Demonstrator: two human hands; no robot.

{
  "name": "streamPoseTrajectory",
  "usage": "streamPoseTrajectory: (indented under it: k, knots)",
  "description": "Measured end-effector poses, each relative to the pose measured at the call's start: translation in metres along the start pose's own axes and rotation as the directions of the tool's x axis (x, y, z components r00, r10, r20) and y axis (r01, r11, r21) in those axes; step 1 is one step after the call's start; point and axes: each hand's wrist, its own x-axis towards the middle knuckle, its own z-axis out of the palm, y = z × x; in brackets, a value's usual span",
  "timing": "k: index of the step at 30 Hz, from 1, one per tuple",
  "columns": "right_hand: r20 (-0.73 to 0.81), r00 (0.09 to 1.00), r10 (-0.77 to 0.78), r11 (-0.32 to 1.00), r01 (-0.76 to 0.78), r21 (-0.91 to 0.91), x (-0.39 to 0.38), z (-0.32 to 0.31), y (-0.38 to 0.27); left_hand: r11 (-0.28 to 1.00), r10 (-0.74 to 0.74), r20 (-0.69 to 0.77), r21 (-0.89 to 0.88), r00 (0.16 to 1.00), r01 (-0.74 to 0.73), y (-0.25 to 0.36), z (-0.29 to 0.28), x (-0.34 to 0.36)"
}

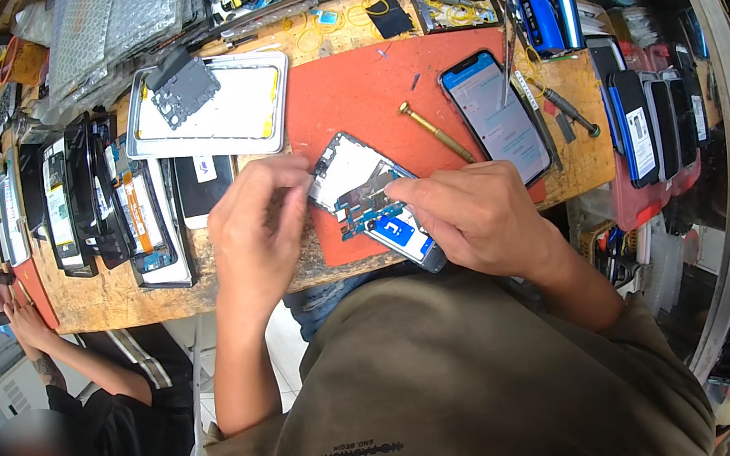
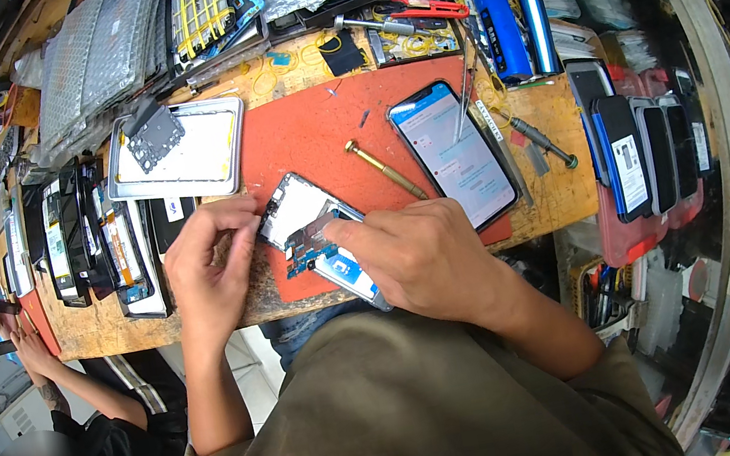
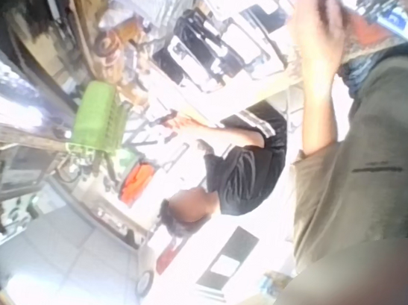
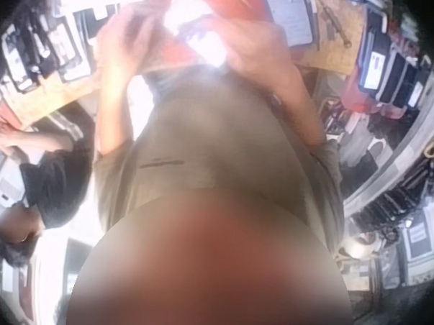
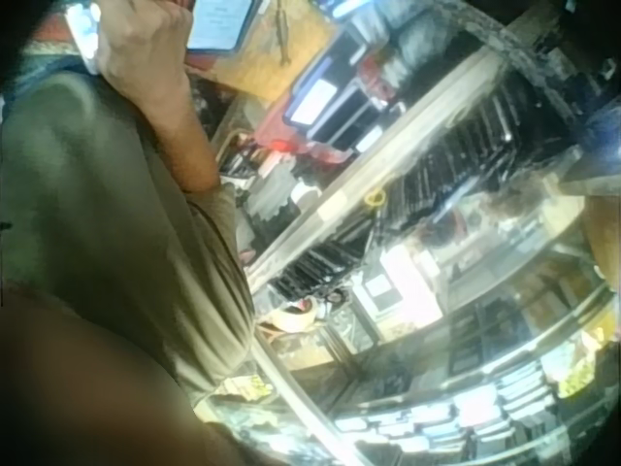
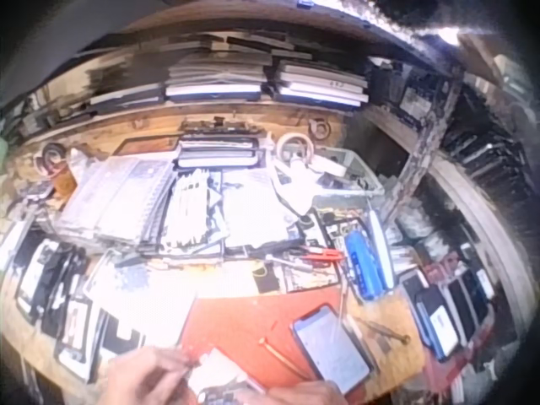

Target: The person uses a screwdriver to remove screws from a disassembled smartphone and then handles a second smartphone, turning it over and pressing the screen. The person also picks up and examines a stack of packaged phone parts.

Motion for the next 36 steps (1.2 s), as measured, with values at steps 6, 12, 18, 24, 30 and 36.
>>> streamPoseTrajectory:
  k: [6,12,18,24,30,36]
  knots:
    - [0.015,1.0,0.003,1.0,-0.003,-0.006,0.0,0.0,-0.001,0.948,0.236,-0.029,0.225,0.971,-0.224,-0.004,0.0,-0.004]
    - [0.003,1.0,-0.001,1.0,0.001,-0.017,0.001,0.0,-0.002,0.864,0.374,0.106,0.321,0.921,-0.387,-0.004,0.003,0.004]
    - [-0.017,1.0,-0.002,1.0,0.002,-0.01,-0.001,0.0,-0.003,0.905,0.305,0.149,0.262,0.941,-0.335,-0.003,0.006,0.012]
    - [-0.019,1.0,0.005,1.0,-0.005,0.007,0.0,0.001,-0.002,0.951,0.22,0.04,0.214,0.975,-0.223,-0.002,0.018,0.008]
    - [-0.015,1.0,0.01,1.0,-0.01,0.005,-0.001,0.001,0.0,0.937,0.284,-0.057,0.227,0.957,-0.265,0.0,0.007,0.001]
    - [-0.032,1.0,0.0,1.0,0.0,0.008,0.001,0.002,-0.001,0.982,0.025,-0.141,0.19,0.99,0.002,0.003,0.006,-0.004]
